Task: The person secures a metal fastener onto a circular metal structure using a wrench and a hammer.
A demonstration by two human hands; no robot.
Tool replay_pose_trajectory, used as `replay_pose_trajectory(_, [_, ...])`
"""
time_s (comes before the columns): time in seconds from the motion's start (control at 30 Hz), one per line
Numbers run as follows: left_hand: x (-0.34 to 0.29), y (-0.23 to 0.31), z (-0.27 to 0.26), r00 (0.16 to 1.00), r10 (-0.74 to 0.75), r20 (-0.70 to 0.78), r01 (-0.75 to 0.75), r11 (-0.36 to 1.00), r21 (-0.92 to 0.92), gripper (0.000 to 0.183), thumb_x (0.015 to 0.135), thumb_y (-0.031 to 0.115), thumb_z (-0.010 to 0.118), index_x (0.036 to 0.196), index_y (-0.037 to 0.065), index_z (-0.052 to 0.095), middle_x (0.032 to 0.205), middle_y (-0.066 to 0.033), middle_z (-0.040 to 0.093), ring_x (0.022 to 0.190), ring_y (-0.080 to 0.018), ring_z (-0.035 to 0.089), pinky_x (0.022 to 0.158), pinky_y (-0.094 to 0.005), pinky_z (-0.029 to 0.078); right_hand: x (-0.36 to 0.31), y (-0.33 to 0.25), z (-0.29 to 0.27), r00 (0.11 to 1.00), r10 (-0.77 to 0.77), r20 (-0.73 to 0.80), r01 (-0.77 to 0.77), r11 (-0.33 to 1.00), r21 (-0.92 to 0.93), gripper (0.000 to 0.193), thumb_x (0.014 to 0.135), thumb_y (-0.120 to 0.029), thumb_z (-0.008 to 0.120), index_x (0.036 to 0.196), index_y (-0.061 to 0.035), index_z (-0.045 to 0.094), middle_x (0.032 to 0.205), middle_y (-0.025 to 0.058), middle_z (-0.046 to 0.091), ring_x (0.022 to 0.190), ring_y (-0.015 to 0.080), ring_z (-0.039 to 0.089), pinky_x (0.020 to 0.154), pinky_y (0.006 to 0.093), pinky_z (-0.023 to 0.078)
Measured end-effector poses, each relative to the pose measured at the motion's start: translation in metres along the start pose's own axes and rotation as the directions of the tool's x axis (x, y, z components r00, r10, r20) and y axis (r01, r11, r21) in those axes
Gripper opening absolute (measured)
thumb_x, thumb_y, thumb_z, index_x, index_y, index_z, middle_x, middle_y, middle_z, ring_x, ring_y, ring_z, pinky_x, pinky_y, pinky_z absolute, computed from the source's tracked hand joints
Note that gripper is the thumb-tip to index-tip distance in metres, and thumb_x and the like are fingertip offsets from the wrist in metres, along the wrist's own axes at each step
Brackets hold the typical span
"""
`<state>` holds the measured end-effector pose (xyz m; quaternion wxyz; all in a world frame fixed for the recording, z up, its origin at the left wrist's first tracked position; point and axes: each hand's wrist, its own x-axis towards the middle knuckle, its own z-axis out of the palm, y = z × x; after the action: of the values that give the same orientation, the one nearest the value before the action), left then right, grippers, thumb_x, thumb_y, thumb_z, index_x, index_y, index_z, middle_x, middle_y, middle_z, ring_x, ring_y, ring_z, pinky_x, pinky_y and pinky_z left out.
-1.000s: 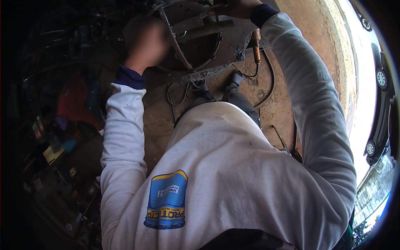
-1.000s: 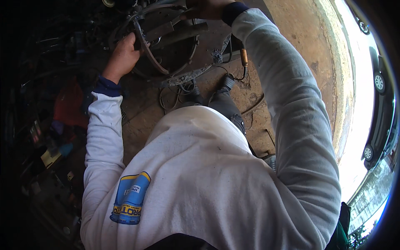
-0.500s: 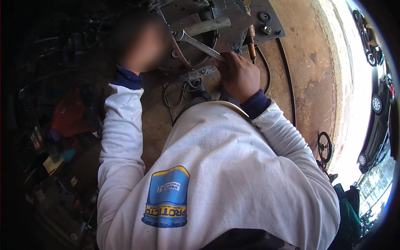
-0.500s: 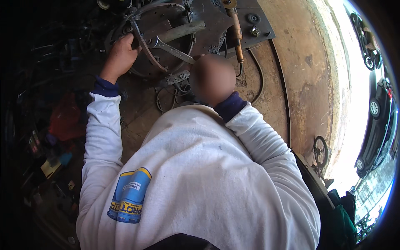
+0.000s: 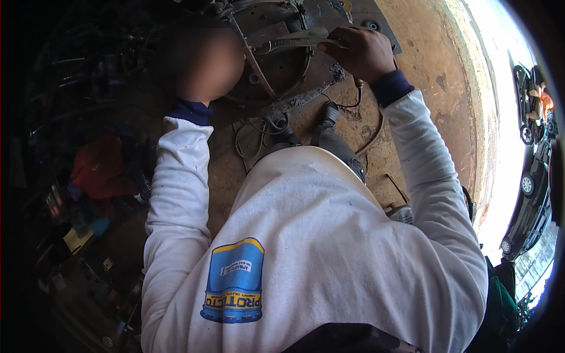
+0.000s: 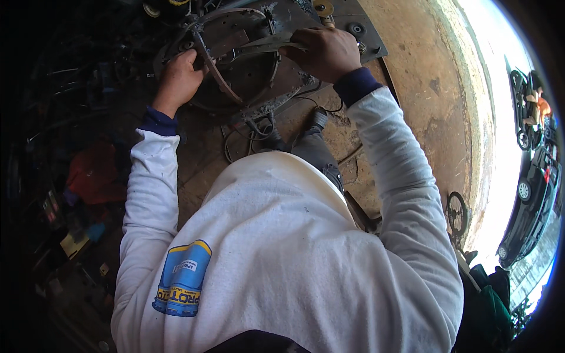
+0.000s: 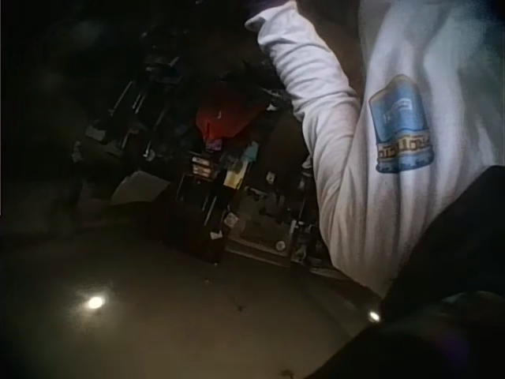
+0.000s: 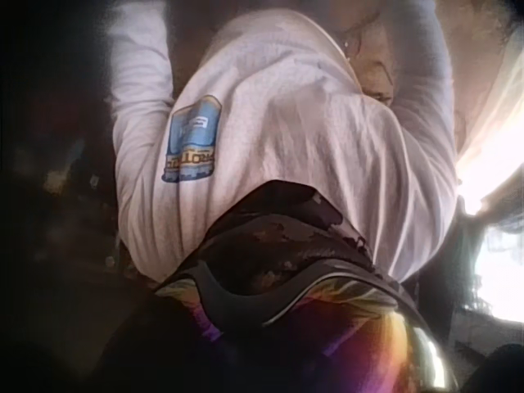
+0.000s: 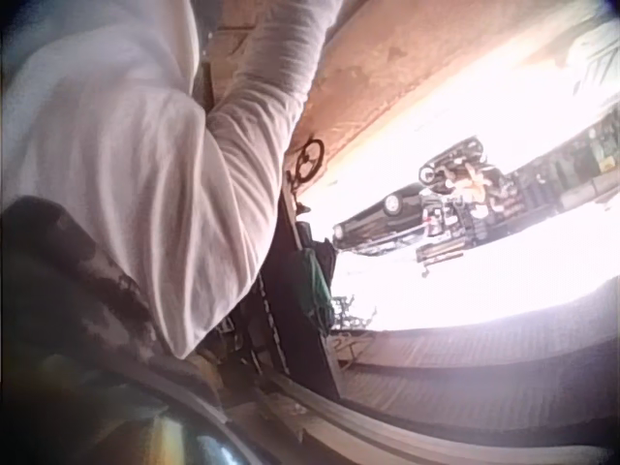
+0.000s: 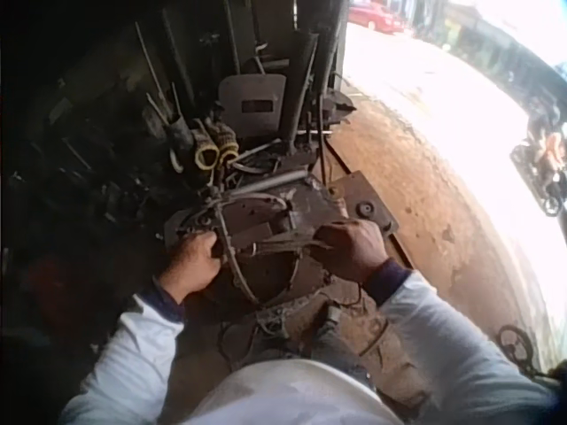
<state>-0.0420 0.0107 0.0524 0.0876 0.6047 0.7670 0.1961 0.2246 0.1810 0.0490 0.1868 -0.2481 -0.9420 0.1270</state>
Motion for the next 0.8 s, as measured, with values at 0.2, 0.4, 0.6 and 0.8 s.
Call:
replay_pose_trajectory(0.2, [0.000,-0.003,-0.001,0.999,0.000,0.040,0.000,1.000,-0.019,0.018,0.081,0.010,0.071,0.093,-0.001,0.064,0.100,-0.0248,0.067,0.098,-0.0468,0.061,0.085,-0.0523,0.050,0.053,0.035,0.007,0.980,-0.159,0.117,0.150,0.985,0.082,0.035,0.086,-0.050,0.072,0.087,-0.0145,0.073,0.070,0.0070,0.068,0.065,0.0282,0.069,0.061,0.0390,0.053])
replay_pose_trajectory(0.4, [0.000,-0.012,0.004,0.998,-0.012,0.057,0.016,0.998,-0.066,0.024,0.087,0.012,0.073,0.106,0.000,0.065,0.104,-0.0224,0.069,0.099,-0.0426,0.064,0.083,-0.0452,0.050,0.104,0.049,0.024,0.939,-0.276,0.202,0.262,0.960,0.095,0.034,0.080,-0.048,0.074,0.087,-0.0145,0.073,0.080,0.0126,0.070,0.075,0.0355,0.067,0.063,0.0449,0.053])
replay_pose_trajectory(0.6, [-0.004,-0.015,0.004,0.998,-0.031,0.059,0.036,0.996,-0.080,0.023,0.089,0.013,0.072,0.108,0.000,0.066,0.103,-0.0209,0.070,0.099,-0.0400,0.066,0.082,-0.0428,0.051,0.076,0.034,0.021,0.973,-0.167,0.157,0.146,0.979,0.140,0.035,0.086,-0.051,0.070,0.085,-0.0162,0.072,0.072,0.0083,0.068,0.068,0.0319,0.068,0.059,0.0437,0.053])
replay_pose_trajectory(0.8, [0.002,-0.007,0.002,0.981,-0.116,0.156,0.123,0.992,-0.032,0.024,0.090,0.018,0.073,0.105,0.000,0.066,0.099,-0.0209,0.070,0.094,-0.0395,0.067,0.080,-0.0423,0.051,-0.068,-0.081,0.022,0.948,0.309,0.072,-0.317,0.920,0.229,0.029,0.089,-0.039,0.071,0.086,-0.0103,0.066,0.074,0.0092,0.067,0.067,0.0316,0.068,0.058,0.0420,0.053])
